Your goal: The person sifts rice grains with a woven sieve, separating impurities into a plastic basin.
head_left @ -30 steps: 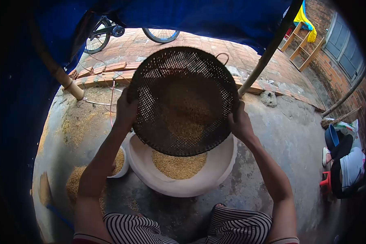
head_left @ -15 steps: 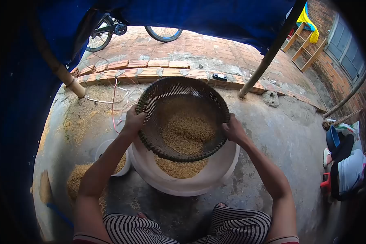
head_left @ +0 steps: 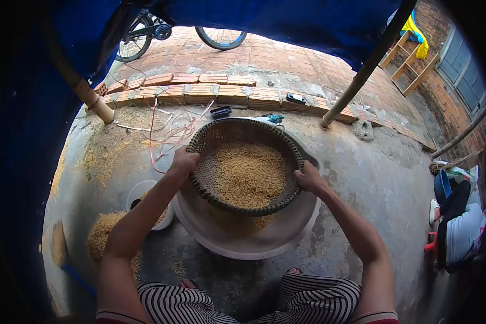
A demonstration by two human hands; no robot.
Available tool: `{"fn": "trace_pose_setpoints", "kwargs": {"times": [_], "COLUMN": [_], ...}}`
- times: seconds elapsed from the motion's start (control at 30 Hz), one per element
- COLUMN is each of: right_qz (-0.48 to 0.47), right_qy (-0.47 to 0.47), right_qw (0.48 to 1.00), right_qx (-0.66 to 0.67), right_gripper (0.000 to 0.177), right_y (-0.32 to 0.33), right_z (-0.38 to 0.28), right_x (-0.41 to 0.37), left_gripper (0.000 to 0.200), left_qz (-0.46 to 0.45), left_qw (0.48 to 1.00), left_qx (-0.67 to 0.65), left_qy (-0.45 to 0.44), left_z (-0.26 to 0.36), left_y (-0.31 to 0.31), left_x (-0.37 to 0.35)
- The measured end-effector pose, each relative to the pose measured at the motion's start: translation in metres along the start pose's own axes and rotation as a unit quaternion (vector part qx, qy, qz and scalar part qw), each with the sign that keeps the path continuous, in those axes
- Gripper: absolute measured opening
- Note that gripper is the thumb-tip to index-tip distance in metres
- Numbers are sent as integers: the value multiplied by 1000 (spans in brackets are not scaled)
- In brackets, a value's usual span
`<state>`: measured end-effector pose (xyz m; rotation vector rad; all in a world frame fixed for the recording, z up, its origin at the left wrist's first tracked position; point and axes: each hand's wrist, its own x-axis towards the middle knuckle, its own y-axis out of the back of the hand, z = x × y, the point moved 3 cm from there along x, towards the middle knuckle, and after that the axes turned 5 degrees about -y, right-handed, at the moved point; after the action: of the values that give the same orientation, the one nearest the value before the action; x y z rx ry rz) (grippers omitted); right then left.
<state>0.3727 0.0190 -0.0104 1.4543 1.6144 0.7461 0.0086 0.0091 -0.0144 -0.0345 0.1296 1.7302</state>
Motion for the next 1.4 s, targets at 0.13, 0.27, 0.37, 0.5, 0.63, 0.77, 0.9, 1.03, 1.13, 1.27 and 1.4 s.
{"fn": "trace_pose_setpoints", "kwargs": {"times": [0.13, 0.27, 0.37, 0.5, 0.63, 0.77, 0.9, 1.03, 1.13, 1.27, 1.4], "right_qz": [115, 223, 134, 90, 80, 125, 106, -33, -109, 88, 219], "right_qy": [92, 168, 70, 52, 44, 160, 40, -67, -61, 48, 150], "right_qw": [985, 950, 985, 993, 989, 964, 978, 990, 976, 985, 943], "right_qx": [93, 141, 88, 63, 120, 174, 175, 119, 177, 137, 202], "right_gripper": [42, 46, 44, 43, 47, 46, 40, 40, 40, 39, 49], "right_y": [23, 24, 18, 4, -13, 14, 47, 19, -6, 8, 33], "right_z": [-27, -36, -28, -8, -23, -81, -57, -3, -11, -15, -48], "right_x": [-27, -41, -15, -2, -31, -54, 10, -11, -28, -16, -58], "left_gripper": [39, 43, 41, 41, 43, 44, 11, 24, 22, 34, 43], "left_qz": [58, 83, 81, 71, 20, -64, -10, -20, -36, -12, 72], "left_qw": [984, 955, 973, 990, 990, 973, 994, 996, 995, 997, 955], "left_qx": [-57, -72, -105, -89, -95, -211, -105, -91, -89, -65, -61], "left_qy": [-156, -277, -190, -86, -97, -70, -11, 0, -15, -31, -283], "left_z": [45, 70, 21, 3, 14, 38, 27, 18, 5, 20, 89], "left_y": [7, 1, 3, 0, 23, 59, 25, -5, 12, 13, 14], "left_x": [-16, -27, -6, -11, -2, 27, 37, 2, 10, 9, -27]}}
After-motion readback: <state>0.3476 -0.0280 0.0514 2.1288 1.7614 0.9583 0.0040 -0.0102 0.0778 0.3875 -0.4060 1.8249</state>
